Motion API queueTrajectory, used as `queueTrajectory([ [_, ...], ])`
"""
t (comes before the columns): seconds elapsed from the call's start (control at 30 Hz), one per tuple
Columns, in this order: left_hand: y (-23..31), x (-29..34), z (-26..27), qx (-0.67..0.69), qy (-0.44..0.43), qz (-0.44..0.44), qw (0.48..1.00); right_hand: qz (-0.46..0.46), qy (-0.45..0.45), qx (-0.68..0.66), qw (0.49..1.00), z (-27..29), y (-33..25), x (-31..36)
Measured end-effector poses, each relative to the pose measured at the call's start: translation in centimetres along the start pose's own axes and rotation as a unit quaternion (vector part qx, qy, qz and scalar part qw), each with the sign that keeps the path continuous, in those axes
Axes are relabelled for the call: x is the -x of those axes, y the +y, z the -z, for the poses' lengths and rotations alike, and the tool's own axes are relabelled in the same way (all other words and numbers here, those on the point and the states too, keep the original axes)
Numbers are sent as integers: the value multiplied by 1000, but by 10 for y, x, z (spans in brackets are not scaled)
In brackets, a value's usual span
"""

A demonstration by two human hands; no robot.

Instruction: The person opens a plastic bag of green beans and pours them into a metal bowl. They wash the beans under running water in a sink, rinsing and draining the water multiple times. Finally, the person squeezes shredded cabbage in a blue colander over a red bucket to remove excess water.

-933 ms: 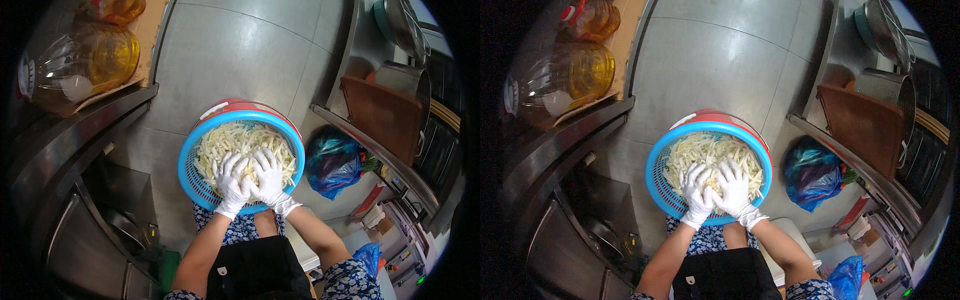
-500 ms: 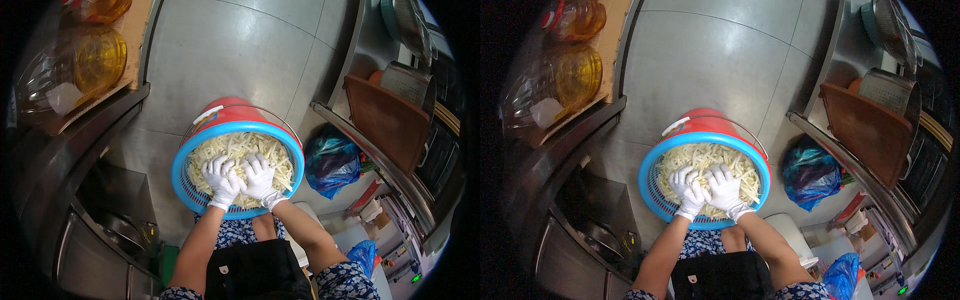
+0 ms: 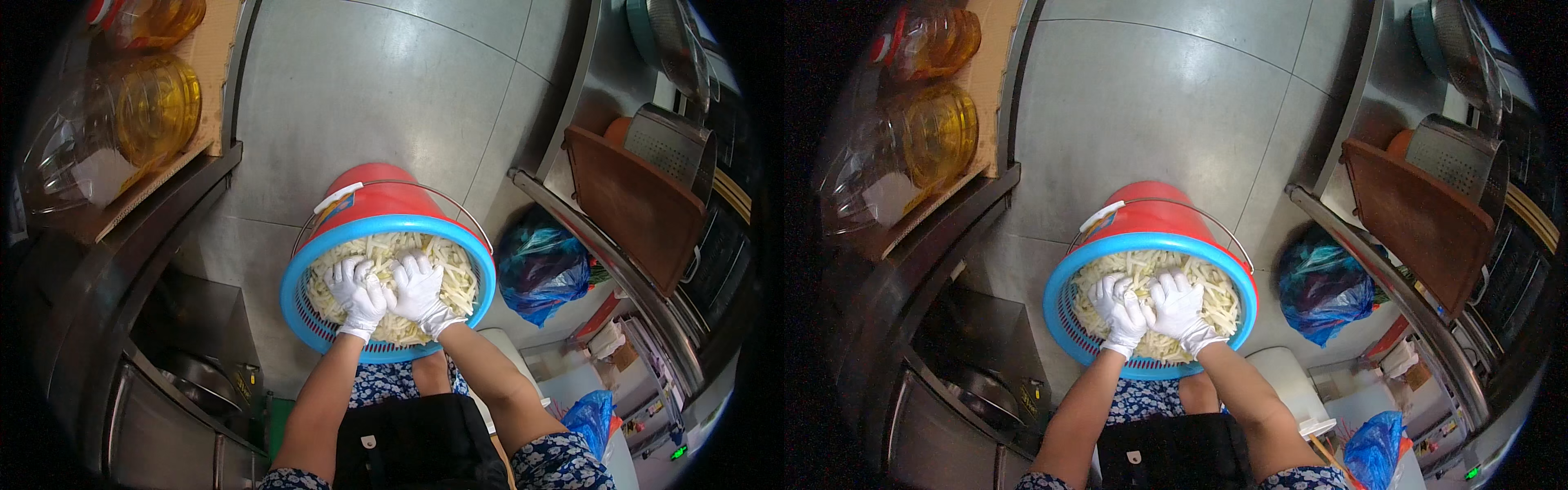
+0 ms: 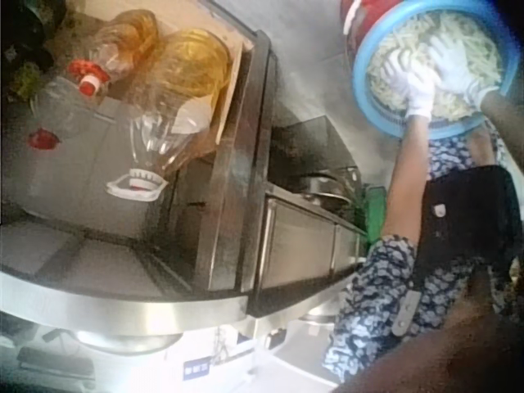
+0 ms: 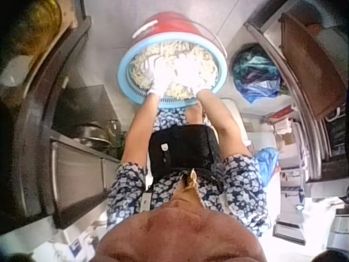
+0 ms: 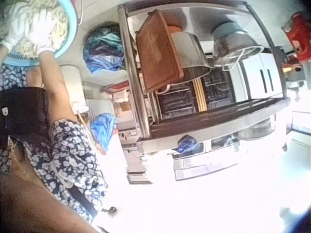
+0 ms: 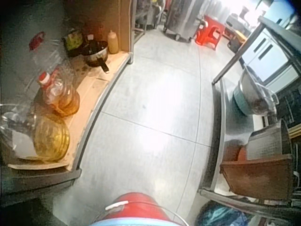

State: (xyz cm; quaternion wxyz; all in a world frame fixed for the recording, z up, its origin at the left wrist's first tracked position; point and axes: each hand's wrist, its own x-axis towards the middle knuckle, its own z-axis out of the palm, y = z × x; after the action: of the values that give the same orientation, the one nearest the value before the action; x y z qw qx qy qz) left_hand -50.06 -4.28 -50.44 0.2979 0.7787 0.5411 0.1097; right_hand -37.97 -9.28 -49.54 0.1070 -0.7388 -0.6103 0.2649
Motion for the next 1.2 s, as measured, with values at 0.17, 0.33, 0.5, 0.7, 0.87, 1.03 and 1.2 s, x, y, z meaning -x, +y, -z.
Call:
queueTrajectory([
  [0.17, -1, -3, -2, 7, -4, 18, 1000, -8, -30, 9, 999, -1, 0, -2],
  [0.33, -3, -6, -2, -2, -9, 17, 1000, -4, -45, 14, 999, -1, 0, -6],
  [0.5, -4, -7, 0, -20, -29, 21, 999, -18, -49, 26, 998, -1, 0, -9],
  [0.7, -4, -10, -3, -21, -18, 22, 999, -13, -39, 24, 999, 0, 1, -16],
  [0.87, -5, -10, -4, -18, -13, 28, 999, -2, -37, 30, 999, -1, 2, -18],
  [1.03, -5, -11, -5, -40, -16, 30, 999, -1, -39, 32, 999, -5, 4, -20],
  [1.2, -5, -12, -5, -34, -18, 40, 998, 2, -34, 27, 999, -7, 5, -22],
])
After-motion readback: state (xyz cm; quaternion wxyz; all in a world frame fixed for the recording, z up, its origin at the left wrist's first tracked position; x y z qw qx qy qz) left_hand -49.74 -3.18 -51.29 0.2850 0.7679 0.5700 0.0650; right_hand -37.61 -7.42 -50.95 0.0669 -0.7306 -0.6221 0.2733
